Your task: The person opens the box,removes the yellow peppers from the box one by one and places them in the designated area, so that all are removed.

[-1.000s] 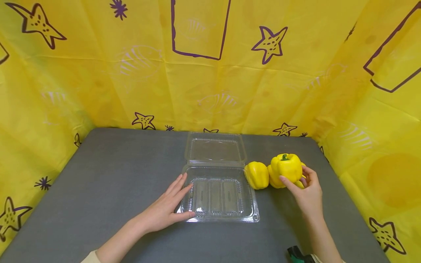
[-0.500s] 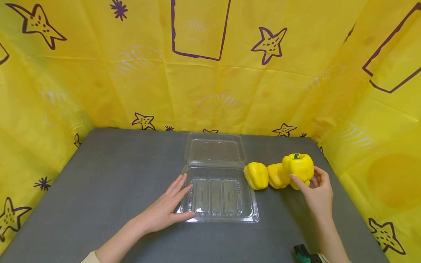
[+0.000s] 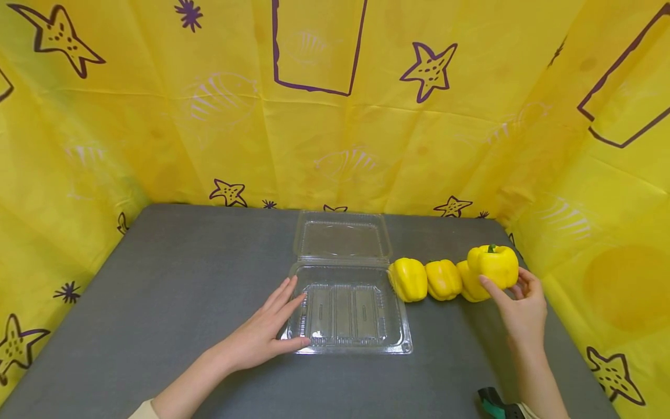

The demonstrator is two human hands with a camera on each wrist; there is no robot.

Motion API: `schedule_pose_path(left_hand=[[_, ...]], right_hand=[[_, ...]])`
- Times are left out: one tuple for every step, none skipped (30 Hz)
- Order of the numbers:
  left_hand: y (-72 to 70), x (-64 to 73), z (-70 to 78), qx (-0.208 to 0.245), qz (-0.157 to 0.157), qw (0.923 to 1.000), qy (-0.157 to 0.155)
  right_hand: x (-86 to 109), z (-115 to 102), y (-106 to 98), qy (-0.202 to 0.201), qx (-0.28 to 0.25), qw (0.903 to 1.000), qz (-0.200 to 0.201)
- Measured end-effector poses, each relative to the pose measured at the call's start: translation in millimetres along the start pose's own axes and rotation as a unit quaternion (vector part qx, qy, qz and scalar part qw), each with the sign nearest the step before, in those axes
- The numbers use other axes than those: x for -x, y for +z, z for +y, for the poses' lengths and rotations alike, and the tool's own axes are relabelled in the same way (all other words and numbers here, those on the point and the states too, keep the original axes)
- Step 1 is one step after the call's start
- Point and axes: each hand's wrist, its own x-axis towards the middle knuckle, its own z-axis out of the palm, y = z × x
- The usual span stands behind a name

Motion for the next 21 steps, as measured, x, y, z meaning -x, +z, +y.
schedule_pose_path(left_hand=[[0.0, 0.0, -0.1, 0.001, 0.0, 1.0, -0.001], [0.0, -0.2, -0.2, 0.001, 0.0, 1.0, 0.0], [0.0, -0.2, -0.3, 0.001, -0.001, 1.0, 0.0], [0.0, -0.2, -0.4, 0.002, -0.001, 1.0, -0.001], [0.1, -0.3, -0.5, 0.002, -0.001, 1.0, 0.0], [0.1, -0.3, -0.5, 0.001, -0.001, 1.0, -0.001], [0.2, -0.3, -0.6, 0.001, -0.001, 1.0, -0.001], [0.2, -0.3, -0.6, 0.002, 0.0, 1.0, 0.0], [0.3, -0.2, -0.5, 0.002, 0.0, 1.0, 0.0], [0.3, -0.3, -0.4, 0.002, 0.001, 1.0, 0.001], [0.3, -0.3, -0.4, 0.002, 0.001, 1.0, 0.001], [0.3, -0.3, -0.3, 0.002, 0.001, 1.0, 0.002], [0.3, -0.2, -0.3, 0.003, 0.001, 1.0, 0.001], [0.3, -0.2, -0.3, 0.003, 0.001, 1.0, 0.001], [0.3, -0.3, -0.4, 0.003, 0.001, 1.0, 0.001], [0.2, -0.3, -0.4, 0.004, 0.0, 1.0, 0.0], [0.2, -0.2, -0.5, 0.004, 0.0, 1.0, -0.001], [0.1, -0.2, -0.5, 0.004, -0.001, 1.0, -0.001], [0.1, -0.2, -0.5, 0.004, -0.001, 1.0, -0.002], [0.0, -0.3, -0.4, 0.005, -0.001, 1.0, -0.001], [0.0, -0.3, -0.3, 0.005, -0.001, 1.0, -0.001]], right_hand=[[-0.8, 0.1, -1.0, 0.001, -0.009, 1.0, 0.003], [-1.6, 0.1, -1.9, 0.001, -0.019, 0.9998, 0.005], [-2.5, 0.3, -2.7, -0.001, -0.025, 0.9996, 0.007], [-3.4, 0.5, -3.5, -0.002, -0.032, 0.9995, 0.009], [-4.2, 0.7, -4.4, -0.003, -0.038, 0.9992, 0.012], [-5.2, 1.0, -5.3, -0.003, -0.042, 0.999, 0.015], [-6.2, 1.2, -6.3, -0.002, -0.045, 0.9989, 0.017], [-7.2, 1.3, -7.3, -0.001, -0.049, 0.9986, 0.018], [-8.5, 1.5, -8.4, 0.001, -0.052, 0.9985, 0.019], [-9.8, 1.7, -9.5, 0.003, -0.055, 0.9983, 0.02], [-11.2, 1.9, -10.4, 0.005, -0.057, 0.9981, 0.022], [-12.8, 2.2, -11.5, 0.008, -0.059, 0.9979, 0.024], [-14.3, 2.7, -12.8, 0.012, -0.059, 0.9979, 0.025], [-15.8, 3.1, -14.1, 0.016, -0.057, 0.9979, 0.028], [-17.5, 3.7, -15.3, 0.019, -0.056, 0.9978, 0.03], [-19.1, 4.4, -16.6, 0.023, -0.055, 0.9977, 0.032], [-20.5, 5.3, -18.0, 0.028, -0.055, 0.9976, 0.033], [-22.2, 6.3, -19.4, 0.033, -0.055, 0.9974, 0.034], [-23.8, 7.1, -20.8, 0.037, -0.054, 0.9972, 0.036], [-25.3, 8.1, -22.1, 0.039, -0.054, 0.9971, 0.038], [-26.9, 9.2, -23.4, 0.041, -0.055, 0.9969, 0.04]])
